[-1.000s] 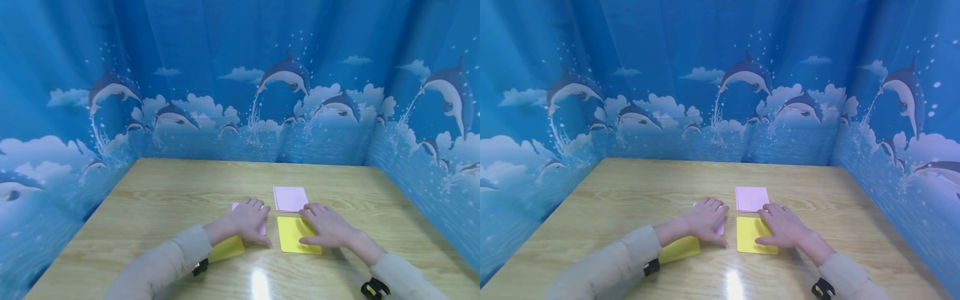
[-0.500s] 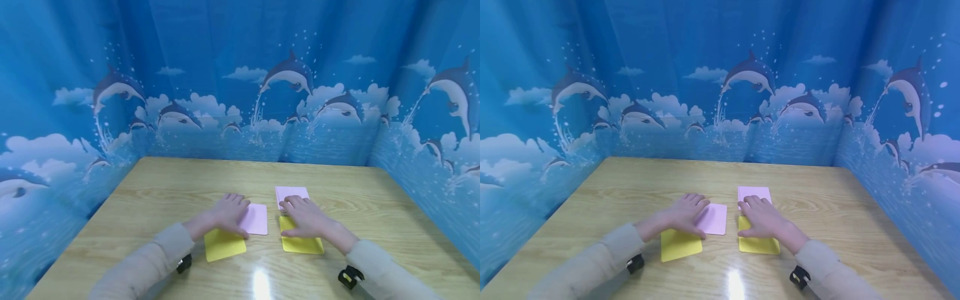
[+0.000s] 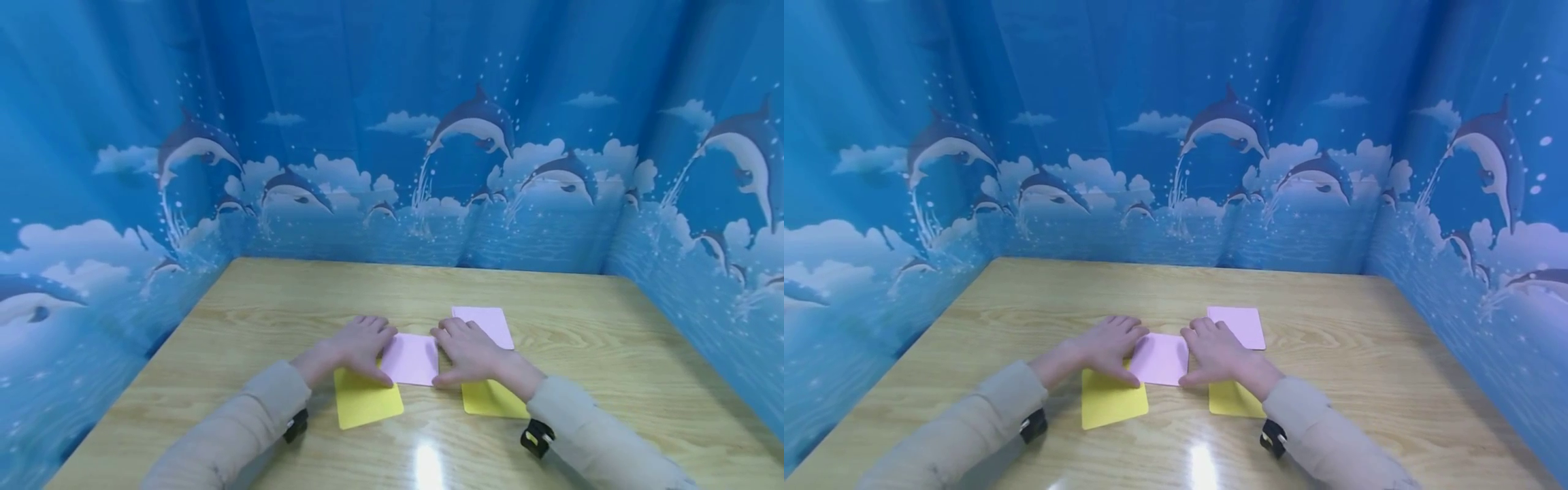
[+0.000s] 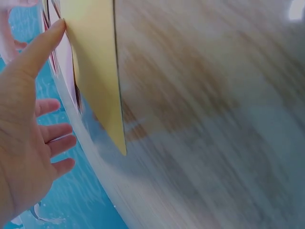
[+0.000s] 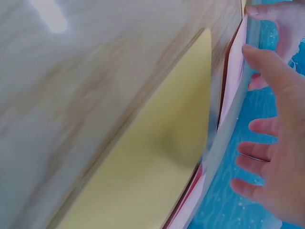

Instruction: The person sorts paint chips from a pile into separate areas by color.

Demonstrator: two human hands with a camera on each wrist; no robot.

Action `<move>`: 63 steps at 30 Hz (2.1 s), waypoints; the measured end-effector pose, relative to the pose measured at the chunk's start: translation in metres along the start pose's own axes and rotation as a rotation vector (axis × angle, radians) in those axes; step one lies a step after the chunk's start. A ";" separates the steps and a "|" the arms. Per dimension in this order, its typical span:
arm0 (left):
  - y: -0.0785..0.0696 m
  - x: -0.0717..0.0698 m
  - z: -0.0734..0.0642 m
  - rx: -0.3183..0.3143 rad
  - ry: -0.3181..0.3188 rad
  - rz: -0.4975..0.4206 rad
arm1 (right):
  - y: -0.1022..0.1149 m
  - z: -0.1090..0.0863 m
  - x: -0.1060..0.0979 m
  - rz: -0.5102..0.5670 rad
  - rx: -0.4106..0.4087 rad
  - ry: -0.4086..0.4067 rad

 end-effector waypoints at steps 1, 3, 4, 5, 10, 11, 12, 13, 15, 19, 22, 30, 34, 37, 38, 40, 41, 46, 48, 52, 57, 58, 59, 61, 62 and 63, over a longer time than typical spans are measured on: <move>0.001 0.001 0.000 -0.001 0.009 -0.006 | 0.001 0.003 0.002 0.005 0.004 0.015; 0.002 0.002 0.000 0.000 0.020 -0.023 | 0.002 0.008 0.007 0.013 0.010 0.045; 0.002 0.003 0.000 0.000 0.026 -0.031 | 0.003 0.010 0.010 0.015 0.014 0.060; 0.002 0.003 0.001 0.001 0.030 -0.037 | 0.003 0.012 0.012 0.014 0.019 0.076; 0.003 0.006 0.003 0.002 0.050 -0.058 | 0.005 0.018 0.019 0.011 0.040 0.135; 0.003 0.007 0.003 0.002 0.050 -0.063 | 0.005 0.018 0.019 0.009 0.046 0.145; 0.003 0.007 0.003 0.002 0.051 -0.066 | 0.005 0.019 0.020 0.007 0.049 0.152; 0.003 0.006 0.003 0.002 0.051 -0.068 | 0.005 0.019 0.020 0.004 0.050 0.156; 0.003 0.006 0.002 0.006 0.047 -0.071 | 0.005 0.020 0.020 0.000 0.052 0.163; 0.003 0.004 0.002 0.013 0.037 -0.075 | 0.004 0.022 0.020 0.003 0.065 0.174; 0.003 0.004 0.002 0.012 0.037 -0.070 | 0.001 0.022 0.021 0.020 0.076 0.179; 0.003 0.004 0.003 0.023 0.016 -0.016 | 0.002 0.024 0.018 0.061 0.039 0.158; 0.003 0.001 0.002 0.032 0.010 -0.003 | 0.003 0.025 0.017 0.100 0.032 0.149; 0.003 0.003 0.002 0.029 0.017 0.005 | 0.005 0.026 0.017 0.113 0.010 0.136; 0.003 0.003 0.002 0.028 0.018 0.009 | 0.006 0.026 0.017 0.115 0.003 0.133; 0.004 0.006 0.002 0.027 0.019 0.014 | 0.007 0.027 0.017 0.111 -0.007 0.131; 0.004 0.007 0.002 0.027 0.016 0.019 | 0.008 0.027 0.016 0.104 -0.012 0.130; 0.004 0.008 0.002 0.022 0.017 0.002 | 0.010 0.026 0.014 0.061 -0.002 0.137; 0.004 0.007 0.001 0.017 0.021 -0.002 | 0.010 0.025 0.013 0.052 -0.005 0.132; 0.000 0.002 0.001 0.014 0.001 0.013 | 0.010 0.023 0.008 0.064 -0.020 0.095; -0.006 -0.010 0.006 0.009 -0.064 0.083 | 0.002 0.016 -0.003 0.088 0.006 0.048; -0.008 -0.012 0.007 0.008 -0.081 0.098 | -0.001 0.014 -0.005 0.092 0.014 0.041; -0.009 -0.014 0.009 0.006 -0.095 0.110 | -0.003 0.011 -0.007 0.089 0.020 0.037; -0.011 -0.018 0.013 0.003 -0.126 0.121 | -0.008 0.007 -0.010 0.079 0.034 0.031; -0.013 -0.021 0.016 0.003 -0.142 0.127 | -0.011 0.004 -0.011 0.071 0.039 0.028; -0.014 -0.022 0.018 0.004 -0.152 0.132 | -0.013 0.002 -0.012 0.061 0.043 0.024</move>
Point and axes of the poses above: each hand's wrist, its own z-axis towards the middle knuckle, its own x-axis out of the palm, y = z × x, the point moved 9 cm from there along z, towards the middle knuckle, and after that the axes turned 11 degrees about z, right-handed, at the moved point
